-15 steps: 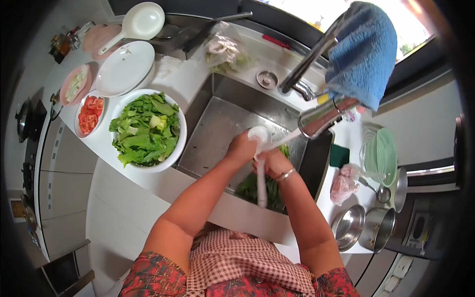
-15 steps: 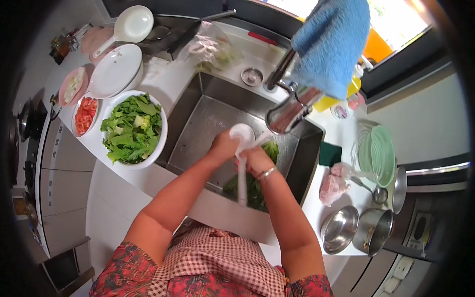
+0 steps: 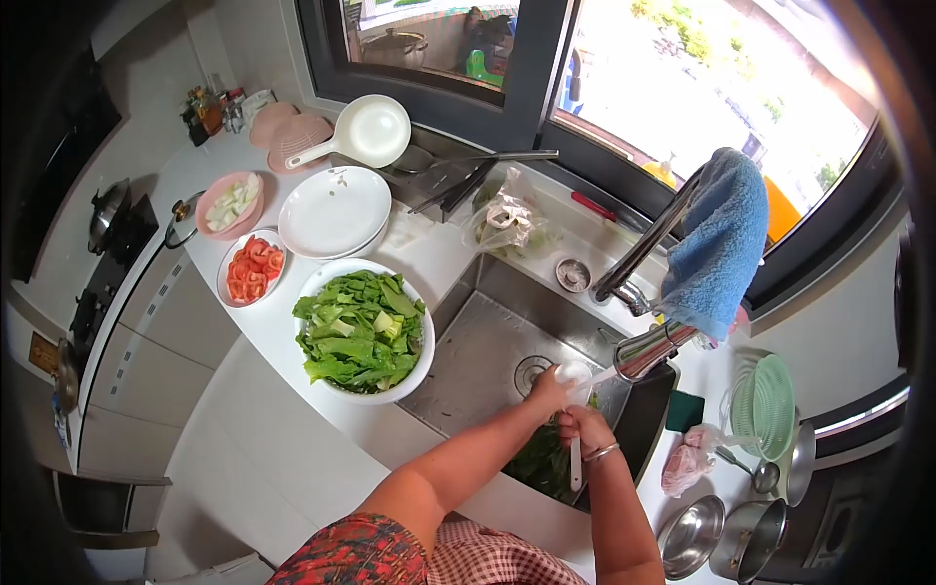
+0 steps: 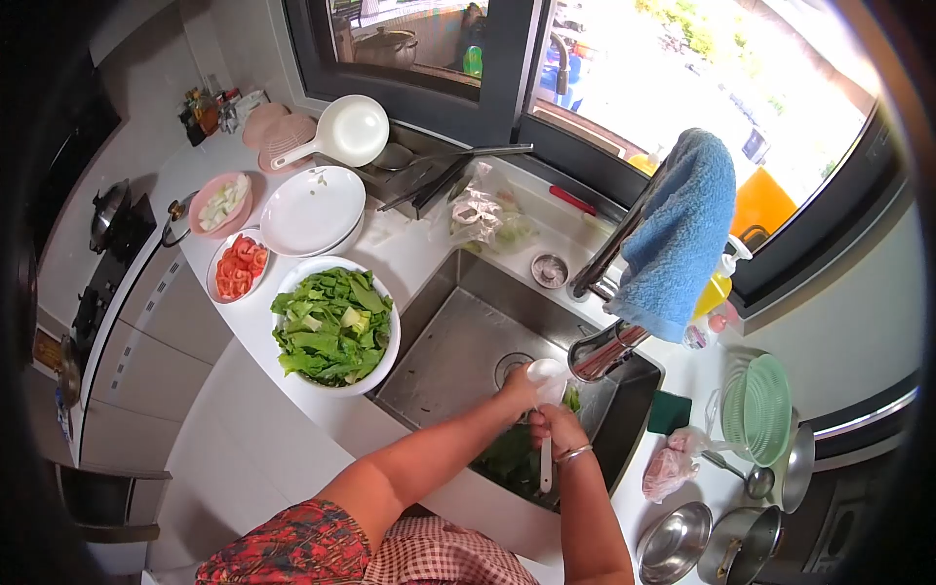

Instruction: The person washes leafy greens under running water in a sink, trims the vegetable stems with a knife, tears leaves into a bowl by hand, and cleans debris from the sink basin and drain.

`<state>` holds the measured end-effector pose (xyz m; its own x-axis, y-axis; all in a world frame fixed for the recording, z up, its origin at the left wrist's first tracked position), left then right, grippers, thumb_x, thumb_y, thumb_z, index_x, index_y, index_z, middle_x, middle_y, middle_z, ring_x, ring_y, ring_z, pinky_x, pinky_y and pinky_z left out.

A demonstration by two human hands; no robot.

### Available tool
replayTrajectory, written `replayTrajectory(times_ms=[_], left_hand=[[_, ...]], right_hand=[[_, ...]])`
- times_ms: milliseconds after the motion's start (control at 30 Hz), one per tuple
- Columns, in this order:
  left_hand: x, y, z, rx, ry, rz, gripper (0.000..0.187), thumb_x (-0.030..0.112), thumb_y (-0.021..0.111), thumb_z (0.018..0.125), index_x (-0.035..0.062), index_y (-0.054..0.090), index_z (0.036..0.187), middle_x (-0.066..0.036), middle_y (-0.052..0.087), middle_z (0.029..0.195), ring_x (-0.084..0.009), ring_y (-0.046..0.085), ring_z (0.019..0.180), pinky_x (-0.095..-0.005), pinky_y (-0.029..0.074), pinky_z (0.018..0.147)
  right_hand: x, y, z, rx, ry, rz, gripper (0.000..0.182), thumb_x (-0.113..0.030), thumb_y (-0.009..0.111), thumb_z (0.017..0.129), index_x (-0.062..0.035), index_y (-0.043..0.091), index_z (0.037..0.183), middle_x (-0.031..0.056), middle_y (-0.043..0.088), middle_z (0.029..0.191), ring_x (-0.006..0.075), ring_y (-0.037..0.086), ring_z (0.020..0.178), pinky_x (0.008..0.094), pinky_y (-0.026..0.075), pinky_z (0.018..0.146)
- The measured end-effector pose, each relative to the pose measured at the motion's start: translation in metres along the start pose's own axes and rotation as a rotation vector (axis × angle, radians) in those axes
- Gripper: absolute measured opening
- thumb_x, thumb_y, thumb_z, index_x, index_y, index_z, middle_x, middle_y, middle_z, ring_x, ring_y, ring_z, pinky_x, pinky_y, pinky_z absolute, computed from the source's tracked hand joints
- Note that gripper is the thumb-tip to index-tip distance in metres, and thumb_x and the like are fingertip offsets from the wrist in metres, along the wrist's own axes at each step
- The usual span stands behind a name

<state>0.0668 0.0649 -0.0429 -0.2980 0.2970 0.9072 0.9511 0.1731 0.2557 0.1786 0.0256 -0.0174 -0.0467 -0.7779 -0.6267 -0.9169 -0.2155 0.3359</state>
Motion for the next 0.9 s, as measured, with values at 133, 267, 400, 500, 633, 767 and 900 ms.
replayTrajectory(times_ms=[133, 267, 400, 500, 633, 767, 900], left_hand=[[-0.013, -0.005, -0.013, -0.055, -0.122, 0.153, 0.019, 0.013, 0.06, 0.088, -0.0012, 0.063, 0.1, -0.011, 0.068, 0.077, -0.0169, 0.062, 0.057, -0.0319, 0.051, 0.05], [-0.021, -0.005, -0.02, -0.155, -0.17, 0.246, 0.025, 0.02, 0.057, 0.091, -0.0025, 0.059, 0.102, -0.009, 0.065, 0.071, -0.0163, 0.061, 0.055, -0.0304, 0.049, 0.05], [0.024, 0.005, -0.075, -0.206, -0.038, 0.345, 0.047, 0.029, 0.056, 0.094, -0.0014, 0.042, 0.127, -0.016, 0.065, 0.106, -0.0237, 0.066, 0.083, -0.0355, 0.054, 0.065], [0.018, 0.006, -0.094, -0.076, 0.171, 0.463, 0.043, 0.022, 0.045, 0.098, -0.0007, 0.039, 0.134, -0.021, 0.059, 0.12, -0.0343, 0.062, 0.103, -0.0437, 0.05, 0.086], [0.05, -0.014, -0.11, -0.087, 0.272, 0.776, 0.041, 0.015, 0.042, 0.096, 0.0001, 0.042, 0.134, -0.027, 0.06, 0.115, -0.044, 0.061, 0.1, -0.048, 0.047, 0.09], [0.081, -0.027, -0.131, -0.224, 0.145, 1.192, 0.04, 0.014, 0.046, 0.093, 0.0027, 0.048, 0.132, -0.026, 0.064, 0.103, -0.0427, 0.063, 0.093, -0.0501, 0.049, 0.081], [0.075, -0.04, -0.133, -0.068, 0.311, 1.351, 0.031, 0.02, 0.044, 0.095, 0.0029, 0.057, 0.117, -0.027, 0.065, 0.093, -0.0383, 0.066, 0.089, -0.0469, 0.053, 0.074]], right_hand=[[-0.006, 0.002, 0.0, -0.014, -0.018, 0.011, 0.01, -0.018, 0.05, 0.085, -0.0096, 0.055, 0.087, -0.0015, 0.048, 0.065, 0.0091, 0.038, 0.045, 0.0281, 0.035, 0.044], [0.009, -0.009, 0.018, 0.143, -0.178, -0.136, 0.015, -0.018, 0.051, 0.085, -0.0046, 0.057, 0.09, 0.0037, 0.055, 0.071, 0.015, 0.045, 0.047, 0.032, 0.041, 0.047], [0.001, -0.027, 0.039, 0.414, -0.381, 0.093, 0.017, -0.016, 0.051, 0.087, -0.0001, 0.057, 0.086, 0.0098, 0.061, 0.076, 0.0233, 0.059, 0.063, 0.0355, 0.051, 0.058], [0.007, -0.029, 0.053, 0.251, -0.31, 0.343, 0.024, -0.01, 0.051, 0.087, 0.0044, 0.055, 0.107, 0.0103, 0.064, 0.08, 0.0225, 0.062, 0.061, 0.0346, 0.052, 0.05], [-0.011, -0.022, 0.033, 0.342, -0.345, 0.179, 0.028, -0.018, 0.051, 0.092, -0.0005, 0.055, 0.114, 0.0102, 0.066, 0.092, 0.0229, 0.065, 0.071, 0.0372, 0.056, 0.057], [-0.01, -0.033, 0.038, 0.396, -0.236, 0.011, 0.031, -0.023, 0.056, 0.092, -0.0067, 0.055, 0.118, 0.0093, 0.065, 0.095, 0.0256, 0.068, 0.077, 0.0391, 0.057, 0.054], [-0.015, -0.013, 0.034, 0.429, -0.24, -0.075, 0.037, -0.031, 0.053, 0.093, -0.0056, 0.054, 0.119, 0.0127, 0.065, 0.097, 0.0273, 0.068, 0.076, 0.0422, 0.058, 0.056]])
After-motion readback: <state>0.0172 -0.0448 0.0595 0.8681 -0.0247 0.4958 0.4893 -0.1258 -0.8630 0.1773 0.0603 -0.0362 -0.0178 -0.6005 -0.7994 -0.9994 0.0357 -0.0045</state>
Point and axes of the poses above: each hand's wrist, its own z-axis towards the middle knuckle, its own y-axis out of the palm, x = y × z, the point moved 5 cm from there along z, towards the middle knuckle
